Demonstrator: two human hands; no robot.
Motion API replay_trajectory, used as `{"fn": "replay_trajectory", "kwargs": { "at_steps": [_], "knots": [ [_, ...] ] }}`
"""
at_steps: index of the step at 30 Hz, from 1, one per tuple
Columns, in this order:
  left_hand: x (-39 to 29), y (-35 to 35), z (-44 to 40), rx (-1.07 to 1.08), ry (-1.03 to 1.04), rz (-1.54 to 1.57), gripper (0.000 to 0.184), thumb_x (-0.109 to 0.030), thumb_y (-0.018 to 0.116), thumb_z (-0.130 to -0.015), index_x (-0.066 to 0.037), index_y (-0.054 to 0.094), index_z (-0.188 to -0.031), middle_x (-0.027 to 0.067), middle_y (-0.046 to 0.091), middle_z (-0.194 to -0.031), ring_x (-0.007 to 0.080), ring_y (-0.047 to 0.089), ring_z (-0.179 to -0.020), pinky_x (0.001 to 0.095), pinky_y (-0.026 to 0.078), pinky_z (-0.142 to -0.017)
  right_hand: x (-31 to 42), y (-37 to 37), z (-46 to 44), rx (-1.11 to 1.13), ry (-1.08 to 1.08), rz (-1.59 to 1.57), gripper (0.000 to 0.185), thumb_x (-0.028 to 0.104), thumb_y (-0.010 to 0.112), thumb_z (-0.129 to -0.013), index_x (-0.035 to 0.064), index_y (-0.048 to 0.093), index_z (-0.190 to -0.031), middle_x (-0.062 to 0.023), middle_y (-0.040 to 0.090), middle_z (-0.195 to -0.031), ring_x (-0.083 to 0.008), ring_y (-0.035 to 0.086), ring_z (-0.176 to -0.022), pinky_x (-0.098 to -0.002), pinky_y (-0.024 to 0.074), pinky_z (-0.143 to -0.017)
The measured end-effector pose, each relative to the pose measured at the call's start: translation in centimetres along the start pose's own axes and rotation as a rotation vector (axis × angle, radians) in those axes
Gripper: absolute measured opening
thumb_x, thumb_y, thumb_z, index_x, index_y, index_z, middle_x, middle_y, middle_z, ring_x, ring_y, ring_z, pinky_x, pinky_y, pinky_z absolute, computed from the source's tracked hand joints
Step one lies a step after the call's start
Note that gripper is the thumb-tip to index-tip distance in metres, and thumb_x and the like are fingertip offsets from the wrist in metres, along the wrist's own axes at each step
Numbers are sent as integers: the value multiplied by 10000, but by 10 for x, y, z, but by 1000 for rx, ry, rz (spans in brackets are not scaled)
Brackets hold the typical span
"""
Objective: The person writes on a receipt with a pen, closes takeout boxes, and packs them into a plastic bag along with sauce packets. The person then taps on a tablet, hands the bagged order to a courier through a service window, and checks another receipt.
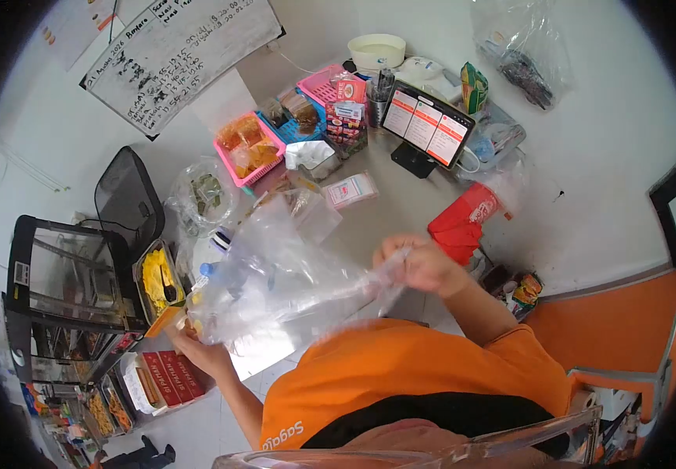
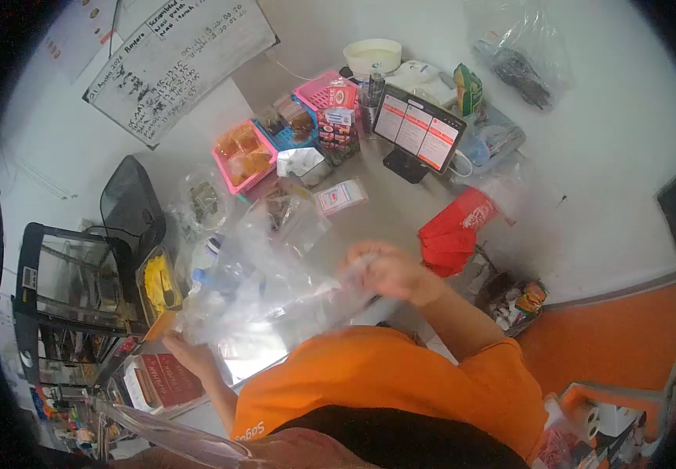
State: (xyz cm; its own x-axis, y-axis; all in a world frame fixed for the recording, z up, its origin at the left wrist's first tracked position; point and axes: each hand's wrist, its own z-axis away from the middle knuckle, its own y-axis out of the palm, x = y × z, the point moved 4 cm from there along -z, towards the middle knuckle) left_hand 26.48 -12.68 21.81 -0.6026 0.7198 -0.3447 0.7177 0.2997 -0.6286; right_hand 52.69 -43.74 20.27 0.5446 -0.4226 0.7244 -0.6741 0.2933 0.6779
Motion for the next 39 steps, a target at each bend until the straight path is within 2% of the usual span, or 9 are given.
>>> {"fn": "replay_trajectory", "kwargs": {
  "at_steps": [4, 10, 15, 18, 25, 28, 30, 36, 39],
  "knots": [
    [36, 4, 4, 393, -371, 660, 150, -22, 616, -806, -3, 570, -947, 63, 596, -941, 193, 576, -852, 294, 471, -754, -28, 8, 24, 314, 575, -400, 262, 83, 523, -814, 75, 499, -1074, -12, 388, -604, -108, 360, -498, -277, 337, -456],
    [38, 10, 26, 490, -1010, 1468, 141, -102, 588, -859, -37, 594, -984, 35, 623, -900, 131, 598, -790, 273, 506, -712, -30, -19, 42, 427, 618, 965, 385, 168, 552, -875, 90, 501, -1248, -47, 594, -787, -155, 479, -492, -280, 396, -452],
    [56, 1, 44, 1609, -44, 860, 232, -150, 713, -756, 9, 648, -912, 83, 646, -890, 143, 580, -838, 306, 473, -769, -27, -49, 45, 0, 98, -4, 274, 239, 531, -910, 74, 577, -1124, -47, 592, -778, -165, 510, -522, -305, 412, -465],
    [42, -6, 50, 1502, -160, 1019, 340, -205, 738, -692, 17, 654, -935, 121, 653, -864, 185, 610, -755, 336, 510, -665, -30, -40, 49, 181, 396, -624, 240, 230, 538, -898, 53, 580, -1054, -43, 565, -736, -139, 518, -572, -285, 420, -505],
    [54, -12, 74, 924, -868, 1606, 563, -368, 695, -768, -15, 518, -1169, 65, 603, -835, 183, 588, -711, 335, 503, -644, -46, -68, 55, 337, 529, 923, 339, 184, 532, -863, 8, 489, -1149, -88, 601, -911, -210, 596, -741, -340, 487, -636],
    [28, -7, 45, 1218, 14, 1021, 629, -248, 753, -745, -18, 460, -1252, 53, 618, -992, 154, 557, -840, 298, 467, -774, -41, -127, 61, -71, 182, 409, 324, 163, 522, -870, 25, 494, -1162, -144, 571, -1100, -286, 604, -941, -442, 500, -827],
    [22, -2, 57, 1475, 35, 787, 616, -154, 751, -738, -11, 446, -1254, 61, 623, -1023, 160, 561, -875, 291, 449, -823, -34, -71, 42, -237, 176, 23, 320, 178, 507, -888, 23, 490, -1167, -153, 560, -1127, -293, 593, -983, -480, 489, -855],
    [50, 6, 102, 685, -966, 2006, 259, -224, 619, -862, -43, 572, -1041, 68, 641, -888, 180, 613, -759, 388, 530, -685, -51, -60, 32, 199, 514, 336, 427, 238, 569, -878, -11, 465, -1210, -123, 543, -1152, -261, 564, -994, -406, 488, -815],
    [53, 31, 116, 948, -829, 2555, 266, -244, 622, -860, -49, 569, -1032, 56, 631, -893, 186, 610, -728, 399, 532, -642, -56, -88, 32, 363, 583, 622, 511, 232, 614, -851, -32, 429, -1247, -129, 525, -1200, -264, 564, -997, -391, 480, -835]
  ]
}}
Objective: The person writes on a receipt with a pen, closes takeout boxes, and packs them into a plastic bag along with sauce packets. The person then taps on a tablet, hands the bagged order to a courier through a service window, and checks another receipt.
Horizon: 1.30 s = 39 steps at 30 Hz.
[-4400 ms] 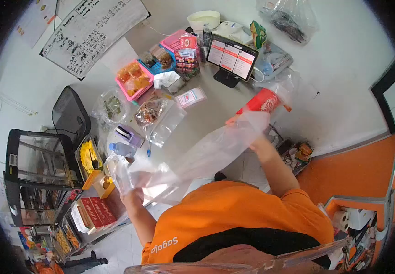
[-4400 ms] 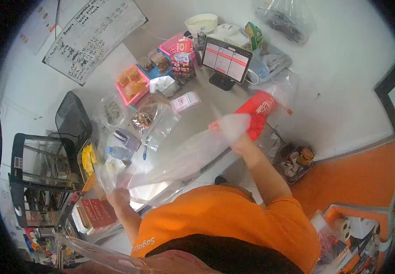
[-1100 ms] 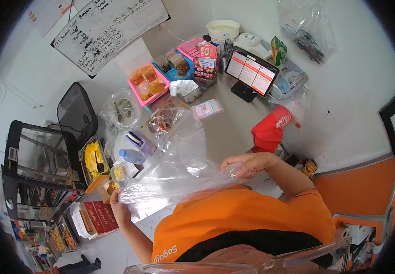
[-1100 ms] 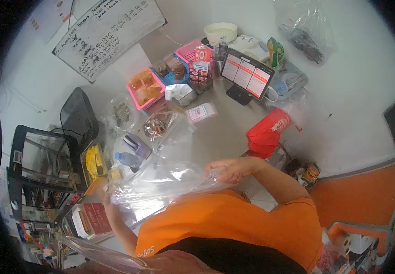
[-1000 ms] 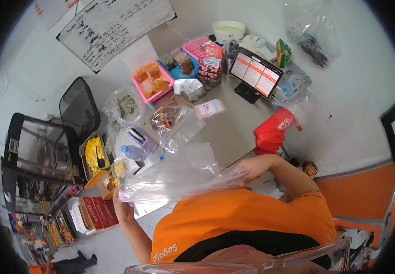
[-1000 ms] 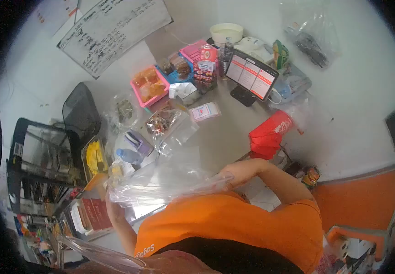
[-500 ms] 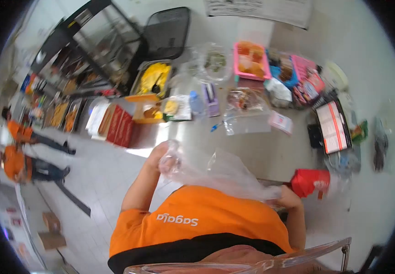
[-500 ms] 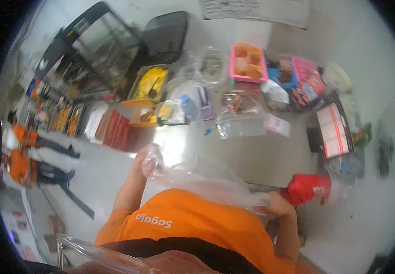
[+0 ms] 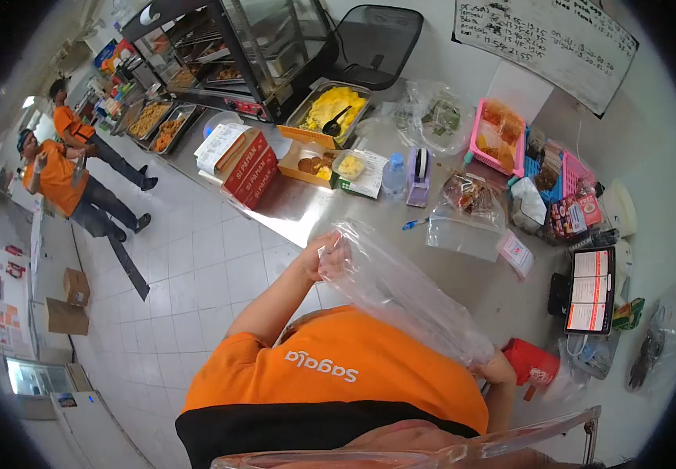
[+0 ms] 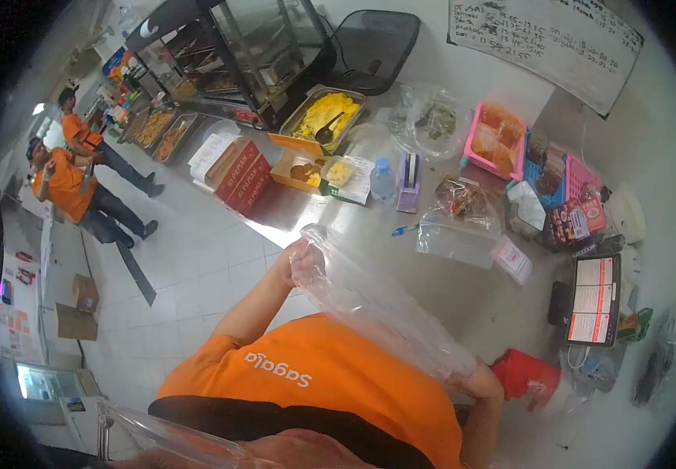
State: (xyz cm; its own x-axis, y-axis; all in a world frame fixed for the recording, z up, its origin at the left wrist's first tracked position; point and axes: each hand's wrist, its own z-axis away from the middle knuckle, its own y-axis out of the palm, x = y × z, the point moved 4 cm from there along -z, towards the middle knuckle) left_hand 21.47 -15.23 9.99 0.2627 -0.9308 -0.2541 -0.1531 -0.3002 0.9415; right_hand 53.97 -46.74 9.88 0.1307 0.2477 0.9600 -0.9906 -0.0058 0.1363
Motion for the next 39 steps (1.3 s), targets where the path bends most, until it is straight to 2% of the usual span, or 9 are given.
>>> {"fn": "replay_trajectory", "kwargs": {
  "at_steps": [4, 7, 10, 13, 17, 19, 30, 34, 39],
  "knots": [
    [-12, 24, -6, -363, -156, -1197, 392, -167, 613, -829, -54, 517, -1193, 23, 613, -864, 106, 558, -786, 265, 476, -717, -6, -27, 6, -285, -259, -519, 515, 214, 598, -864, -54, 413, -1263, -131, 511, -1231, -254, 525, -1074, -391, 435, -917],
    [6, -1, -13, -336, -584, -1224, 377, -181, 673, -799, -49, 577, -1138, 1, 624, -941, 88, 534, -888, 236, 422, -821, -25, -40, -7, -424, -66, -828, 441, 165, 540, -893, -50, 421, -1259, -139, 516, -1219, -274, 480, -1133, -407, 396, -968],
    [32, -48, -24, -621, -359, -898, 269, -213, 656, -825, -34, 615, -1021, 8, 605, -868, 92, 535, -796, 228, 434, -736, -20, -52, -29, -912, 80, -469, 401, 278, 517, -924, 14, 471, -1222, -129, 551, -1132, -281, 518, -1060, -406, 402, -920],
    [54, -109, -34, -778, -495, -762, 297, -247, 638, -847, -26, 587, -1038, 22, 587, -888, 103, 535, -791, 241, 439, -697, -1, -36, -43, -1270, -358, 1259, 344, 234, 524, -902, 17, 513, -1170, -164, 518, -1136, -331, 480, -1071, -423, 361, -942],
    [65, -134, -41, -733, -357, -929, 378, -307, 602, -870, -40, 525, -1127, 55, 572, -994, 110, 530, -868, 258, 446, -682, 2, 62, -131, -412, -402, 1232, 188, 83, 559, -803, 35, 611, -977, -189, 521, -1069, -373, 473, -1003, -454, 364, -893],
    [44, -109, -38, -857, -303, -1319, 398, -337, 575, -884, -49, 501, -1149, 64, 560, -1034, 112, 526, -899, 267, 446, -694, -23, 54, -145, -407, -394, 1276, 209, 59, 557, -776, 46, 617, -975, -177, 533, -1052, -371, 474, -998, -453, 374, -877],
    [-131, -86, 219, -1577, 891, -583, 654, -573, 403, -889, -42, 388, -1270, 141, 464, -1233, 260, 420, -1178, 421, 338, -978, 145, 191, -361, -339, -749, 814, 160, 79, 572, -795, 2, 595, -934, -149, 581, -941, -308, 544, -902, -364, 414, -815],
    [-192, -67, 237, -1578, 1001, -397, 844, -668, 317, -864, -28, 188, -1399, 210, 242, -1430, 313, 211, -1342, 468, 149, -1089, 180, 285, -552, 103, -607, 539, 321, 175, 492, -935, 17, 482, -1214, -87, 494, -1242, -185, 450, -1188, -307, 326, -1012],
    [-232, -78, 231, -1491, 1017, -210, 960, -751, 299, -811, -91, 32, -1455, 98, 55, -1521, 276, 22, -1401, 485, 24, -1100, 165, 373, -726, 357, 108, 336, 700, 603, 353, -899, 88, 369, -1373, -145, 433, -1326, -232, 356, -1270, -359, 307, -1024]
  ]
}}
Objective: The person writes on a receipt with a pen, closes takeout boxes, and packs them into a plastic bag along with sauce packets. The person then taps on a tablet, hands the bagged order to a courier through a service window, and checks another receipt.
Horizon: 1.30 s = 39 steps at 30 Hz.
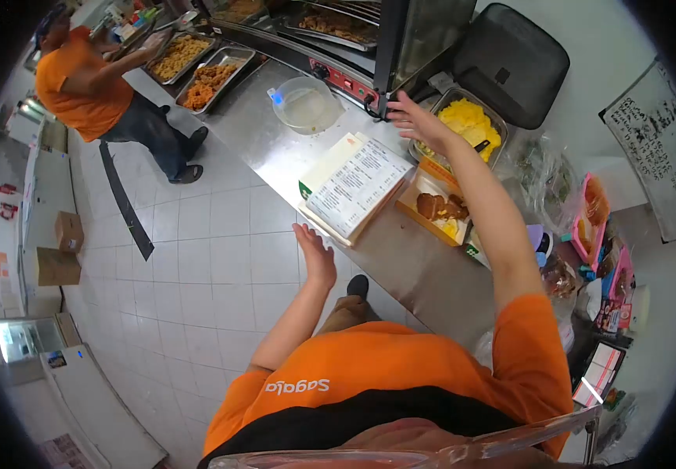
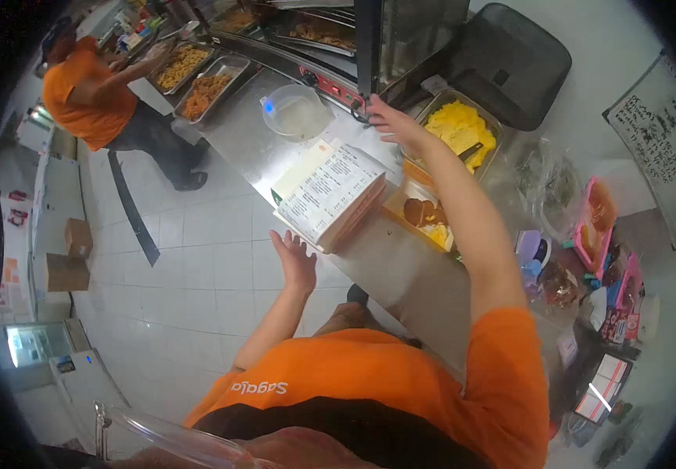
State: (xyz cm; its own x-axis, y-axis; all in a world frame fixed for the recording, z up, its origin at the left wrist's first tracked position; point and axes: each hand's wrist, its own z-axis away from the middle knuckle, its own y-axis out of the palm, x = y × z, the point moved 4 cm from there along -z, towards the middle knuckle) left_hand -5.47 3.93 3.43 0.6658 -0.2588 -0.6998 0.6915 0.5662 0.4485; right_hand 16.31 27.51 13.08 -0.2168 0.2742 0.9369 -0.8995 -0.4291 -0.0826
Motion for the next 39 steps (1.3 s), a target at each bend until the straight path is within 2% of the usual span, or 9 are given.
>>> {"fn": "replay_trajectory", "kwargs": {
  "at_steps": [2, 5, 8, 11, 19, 23, 26, 29, 39],
  "knots": [
    [9, 6, -12, 73, 38, 29, 956, -757, 275, -812, -98, 24, -1457, 74, 34, -1528, 258, 31, -1400, 491, 34, -1100, -15, 12, -38, 62, 255, 73, 809, 697, 340, -848, 98, 340, -1393, -161, 408, -1345, -251, 332, -1281, -381, 305, -1028],
    [9, 23, -8, 167, 85, 61, 817, -693, 193, -872, -122, 127, -1453, 52, 179, -1497, 222, 174, -1366, 389, 121, -1102, -56, 24, -67, 124, 484, 196, 836, 741, 391, -796, 84, 455, -1310, -151, 503, -1256, -231, 475, -1158, -382, 394, -958],
    [2, 37, 0, 112, 60, 80, 760, -654, 178, -900, -121, 176, -1443, 51, 246, -1472, 216, 240, -1341, 344, 181, -1089, -33, 68, -29, 405, 470, 17, 761, 724, 407, -804, 65, 579, -1143, -136, 610, -1090, -202, 601, -942, -373, 480, -833],
    [-2, 41, 6, 72, 49, 71, 761, -654, 179, -900, -112, 189, -1433, 55, 268, -1457, 216, 249, -1337, 351, 195, -1086, -41, 84, -26, 500, 565, -132, 707, 662, 343, -868, 95, 525, -1248, -83, 567, -1224, -174, 607, -974, -315, 493, -816],
    [-19, 23, 28, 80, 266, -50, 714, -624, 212, -917, -109, 193, -1411, 69, 281, -1431, 213, 278, -1321, 360, 223, -1087, -30, 97, -17, 471, 414, -258, 704, 679, 409, -836, 43, 611, -1060, -111, 646, -1038, -173, 633, -839, -336, 504, -749],
    [-43, -5, 58, 223, 255, -200, 734, -660, 245, -890, -153, 215, -1419, 43, 291, -1445, 214, 300, -1315, 383, 236, -1086, -15, 97, 22, 385, 294, -332, 704, 675, 403, -841, 47, 607, -1085, -107, 643, -1055, -170, 634, -855, -329, 503, -758],
    [-60, -8, 86, 111, -10, -185, 755, -667, 234, -886, -121, 260, -1406, 53, 364, -1409, 242, 379, -1273, 403, 316, -1050, -10, 85, 72, 271, 224, -401, 705, 673, 399, -844, 50, 604, -1104, -104, 641, -1068, -167, 634, -867, -324, 503, -764],
    [-52, 9, 105, 261, -139, -331, 751, -664, 232, -887, -119, 268, -1402, 62, 373, -1401, 246, 392, -1262, 407, 333, -1037, -18, 65, 140, 145, 139, -468, 706, 671, 395, -847, 54, 600, -1121, -101, 638, -1079, -165, 634, -878, -320, 503, -770],
    [135, 88, 215, 830, -482, -657, 742, -655, 225, -890, -110, 297, -1388, 90, 402, -1376, 259, 437, -1226, 419, 390, -991, -112, -51, 474, -423, -35, -530, 707, 668, 387, -851, 68, 584, -1170, -88, 631, -1109, -159, 633, -911, -315, 504, -782]
  ]
}}
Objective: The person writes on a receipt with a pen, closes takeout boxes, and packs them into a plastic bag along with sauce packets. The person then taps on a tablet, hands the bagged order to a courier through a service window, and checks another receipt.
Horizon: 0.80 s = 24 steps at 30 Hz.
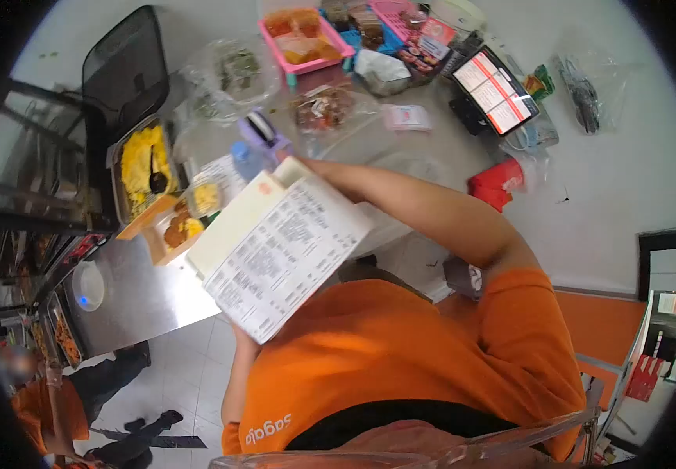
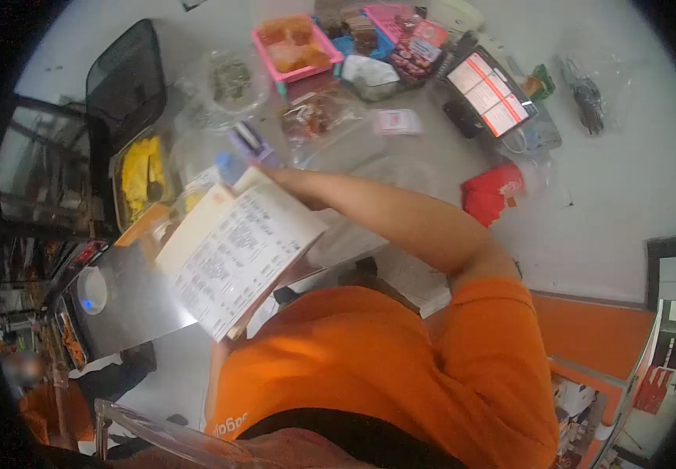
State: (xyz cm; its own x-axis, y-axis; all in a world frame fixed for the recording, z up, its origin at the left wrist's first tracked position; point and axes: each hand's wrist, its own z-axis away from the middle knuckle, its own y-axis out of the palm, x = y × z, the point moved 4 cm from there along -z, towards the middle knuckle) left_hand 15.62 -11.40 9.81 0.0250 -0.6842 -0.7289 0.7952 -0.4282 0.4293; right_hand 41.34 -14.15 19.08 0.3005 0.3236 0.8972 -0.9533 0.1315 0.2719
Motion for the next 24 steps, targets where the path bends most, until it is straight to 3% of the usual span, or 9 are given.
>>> {"fn": "replay_trajectory", "kwargs": {
  "at_steps": [3, 6, 9, 12, 17, 20, 21, 23, 24],
  "knots": [
    [44, 81, -33, 109, -18, -14, 740, -653, 223, -891, -108, 306, -1384, 99, 411, -1368, 263, 451, -1215, 422, 408, -977, -24, -86, 65, -83, 186, -257, 688, 655, 390, -857, 82, 579, -1186, -82, 634, -1102, -156, 635, -918, -314, 513, -772],
    [82, 161, -56, 173, -48, 46, 737, -650, 220, -893, -105, 315, -1380, 108, 420, -1361, 267, 464, -1204, 426, 425, -963, -39, -149, 121, -205, 220, -193, 717, 641, 243, -901, 91, 501, -1282, -87, 558, -1233, -166, 591, -1035, -315, 475, -872],
    [90, 225, -57, 153, -197, 207, 710, -618, 197, -907, -94, 350, -1360, 134, 458, -1318, 283, 512, -1150, 416, 492, -879, -63, -192, 145, -272, 246, -200, 714, 639, 259, -900, 84, 511, -1271, -100, 561, -1225, -171, 593, -1034, -311, 476, -868],
    [127, 221, -87, 249, -150, 236, 592, -495, 230, -956, -70, 345, -1353, 107, 476, -1285, 278, 499, -1153, 405, 466, -917, -101, -215, 141, -239, 243, -250, 772, 678, 297, -869, 55, 493, -1281, -129, 543, -1243, -213, 558, -1095, -332, 441, -918],
    [127, 206, -93, 105, -20, -84, 644, -536, 184, -949, -55, 365, -1336, 99, 497, -1257, 256, 522, -1130, 389, 462, -904, -137, -237, 124, -238, 176, -303, 797, 708, 335, -839, 46, 540, -1234, -141, 568, -1197, -250, 562, -1076, -350, 434, -923],
    [104, 179, -91, 132, -76, -364, 657, -545, 242, -945, -18, 413, -1300, 144, 525, -1229, 240, 544, -1100, 370, 446, -905, -135, -265, 142, -570, 289, 102, 683, 620, 436, -861, 37, 574, -1189, -159, 596, -1140, -267, 594, -1018, -348, 455, -889],
    [92, 170, -88, 154, -109, -456, 659, -544, 274, -944, -2, 435, -1284, 164, 534, -1221, 235, 553, -1087, 364, 437, -909, -136, -278, 147, -643, 197, 189, 603, 546, 487, -861, 38, 584, -1172, -146, 614, -1101, -240, 599, -988, -332, 460, -857],
    [58, 163, -90, 7, -24, -729, 478, -381, 441, -943, 18, 495, -1201, 166, 580, -1151, 221, 594, -986, 332, 466, -827, -148, -310, 151, -781, 22, 372, 453, 398, 587, -860, 41, 603, -1138, -120, 648, -1023, -185, 608, -928, -299, 470, -794],
    [56, 155, -105, -88, 364, -903, 338, -210, 558, -886, 52, 541, -1100, 160, 647, -993, 227, 631, -838, 325, 493, -716, -156, -322, 149, -799, 35, 505, 424, 362, 604, -847, 32, 611, -1114, -112, 650, -1010, -178, 605, -910, -298, 468, -776]
  ]
}}
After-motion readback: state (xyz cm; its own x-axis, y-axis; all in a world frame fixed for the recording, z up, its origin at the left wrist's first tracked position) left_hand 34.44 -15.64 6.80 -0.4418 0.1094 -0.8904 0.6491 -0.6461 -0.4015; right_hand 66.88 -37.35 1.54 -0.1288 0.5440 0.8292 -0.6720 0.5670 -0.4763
